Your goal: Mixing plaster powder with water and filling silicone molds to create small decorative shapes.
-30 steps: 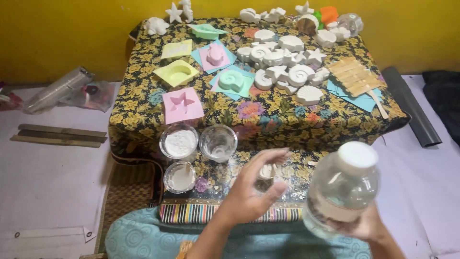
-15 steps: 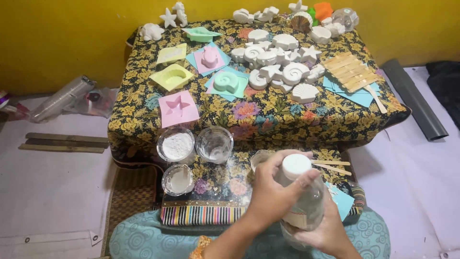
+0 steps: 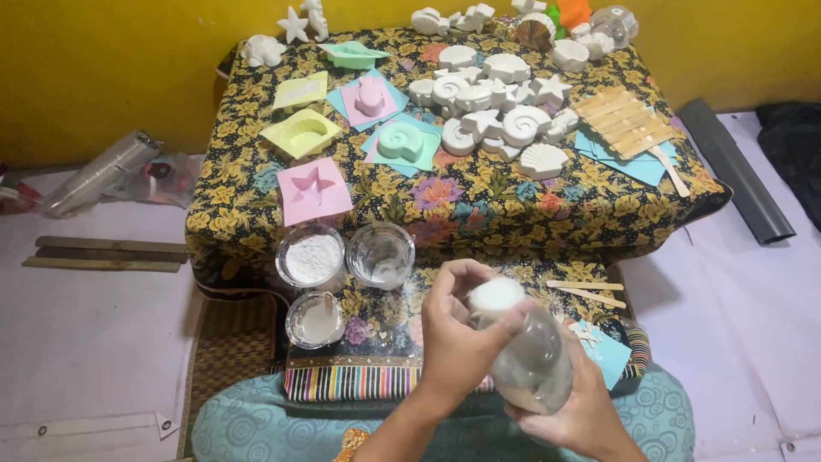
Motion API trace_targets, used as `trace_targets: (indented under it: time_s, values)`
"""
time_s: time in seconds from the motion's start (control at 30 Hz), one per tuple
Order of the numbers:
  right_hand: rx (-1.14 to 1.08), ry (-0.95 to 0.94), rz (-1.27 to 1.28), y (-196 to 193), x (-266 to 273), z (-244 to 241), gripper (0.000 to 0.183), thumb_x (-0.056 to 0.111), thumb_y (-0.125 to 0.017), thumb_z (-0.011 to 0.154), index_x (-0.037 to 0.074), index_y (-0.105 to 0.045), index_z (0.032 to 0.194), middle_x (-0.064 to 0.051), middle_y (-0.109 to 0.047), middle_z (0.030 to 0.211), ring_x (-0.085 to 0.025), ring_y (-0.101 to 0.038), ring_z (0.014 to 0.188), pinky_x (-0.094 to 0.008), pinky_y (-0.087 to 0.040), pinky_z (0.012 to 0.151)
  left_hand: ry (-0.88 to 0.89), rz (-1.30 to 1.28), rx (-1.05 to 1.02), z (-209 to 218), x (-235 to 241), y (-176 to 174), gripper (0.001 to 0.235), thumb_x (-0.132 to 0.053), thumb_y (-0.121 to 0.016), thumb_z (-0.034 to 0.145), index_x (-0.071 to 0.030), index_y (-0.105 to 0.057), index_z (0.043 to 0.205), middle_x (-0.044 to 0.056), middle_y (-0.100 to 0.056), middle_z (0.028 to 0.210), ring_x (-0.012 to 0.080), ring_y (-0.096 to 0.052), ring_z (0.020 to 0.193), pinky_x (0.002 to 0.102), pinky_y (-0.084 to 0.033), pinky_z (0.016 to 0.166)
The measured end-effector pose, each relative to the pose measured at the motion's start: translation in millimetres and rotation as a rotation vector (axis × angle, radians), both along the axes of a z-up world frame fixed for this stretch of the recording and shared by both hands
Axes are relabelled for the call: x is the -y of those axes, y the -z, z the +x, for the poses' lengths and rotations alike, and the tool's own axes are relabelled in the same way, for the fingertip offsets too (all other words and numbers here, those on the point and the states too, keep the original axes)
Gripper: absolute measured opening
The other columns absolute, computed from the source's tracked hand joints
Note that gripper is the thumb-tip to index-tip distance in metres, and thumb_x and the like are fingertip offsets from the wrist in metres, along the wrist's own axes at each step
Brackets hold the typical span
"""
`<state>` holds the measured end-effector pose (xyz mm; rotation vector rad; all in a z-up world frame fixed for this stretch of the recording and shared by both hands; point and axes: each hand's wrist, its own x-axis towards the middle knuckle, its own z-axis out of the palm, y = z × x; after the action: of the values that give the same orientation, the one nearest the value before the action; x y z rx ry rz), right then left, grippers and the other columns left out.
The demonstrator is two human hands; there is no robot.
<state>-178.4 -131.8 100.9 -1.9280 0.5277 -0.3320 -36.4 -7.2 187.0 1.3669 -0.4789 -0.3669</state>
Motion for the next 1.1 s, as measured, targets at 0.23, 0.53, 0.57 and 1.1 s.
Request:
trace_targets:
  time_s: [0.23, 0.53, 0.57, 1.1]
  values:
    - [0.034, -0.050, 0.088, 11.7, 14.8, -8.0, 0.109, 0.013, -0.094, 0.040, 0.006, -0.051, 0.140, -0.011, -0.072, 0.128, -0.026, -0.074, 0.114, -0.041, -0.056, 0.102, -0.018, -0.188, 0.083, 24.7, -18.9, 39.5, 0.044, -0.038, -0.037, 0.102, -0.002, -0.063, 0.099, 0.010, -0.060, 0.098, 0.0168, -0.062, 0.083, 0.037, -0.058, 0.082]
    - [-0.354, -0.029, -0.177, 17.8, 71.7, -18.8, 0.130, 0.018, -0.102, 0.030, 0.015, -0.045, 0.147, -0.010, -0.076, 0.125, -0.030, -0.078, 0.108, -0.047, -0.061, 0.098, -0.092, 0.116, -0.029, 18.9, -64.7, 164.1, 0.035, -0.024, -0.038, 0.100, -0.004, -0.062, 0.083, 0.008, -0.066, 0.081, 0.0166, -0.058, 0.075, 0.031, -0.049, 0.072]
    - [-0.393, -0.004, -0.162, 14.9, 73.3, -18.0, 0.123, 0.014, -0.101, 0.032, 0.015, -0.051, 0.143, -0.008, -0.079, 0.121, -0.026, -0.079, 0.105, -0.041, -0.061, 0.094, -0.060, 0.033, -0.061, 19.4, -63.3, 171.9, 0.038, -0.030, -0.035, 0.096, -0.005, -0.060, 0.082, 0.008, -0.061, 0.079, 0.0148, -0.049, 0.068, 0.029, -0.042, 0.062]
    - [-0.643, -0.103, -0.255, 7.8, 95.6, 6.5, 0.126, 0.019, -0.102, 0.033, 0.017, -0.049, 0.147, -0.011, -0.076, 0.126, -0.031, -0.078, 0.110, -0.043, -0.062, 0.096, -0.116, -0.108, -0.194, 17.5, -73.9, 209.6, 0.034, -0.036, -0.026, 0.100, -0.010, -0.048, 0.101, -0.003, -0.043, 0.064, 0.0090, -0.036, 0.054, 0.026, -0.032, 0.048]
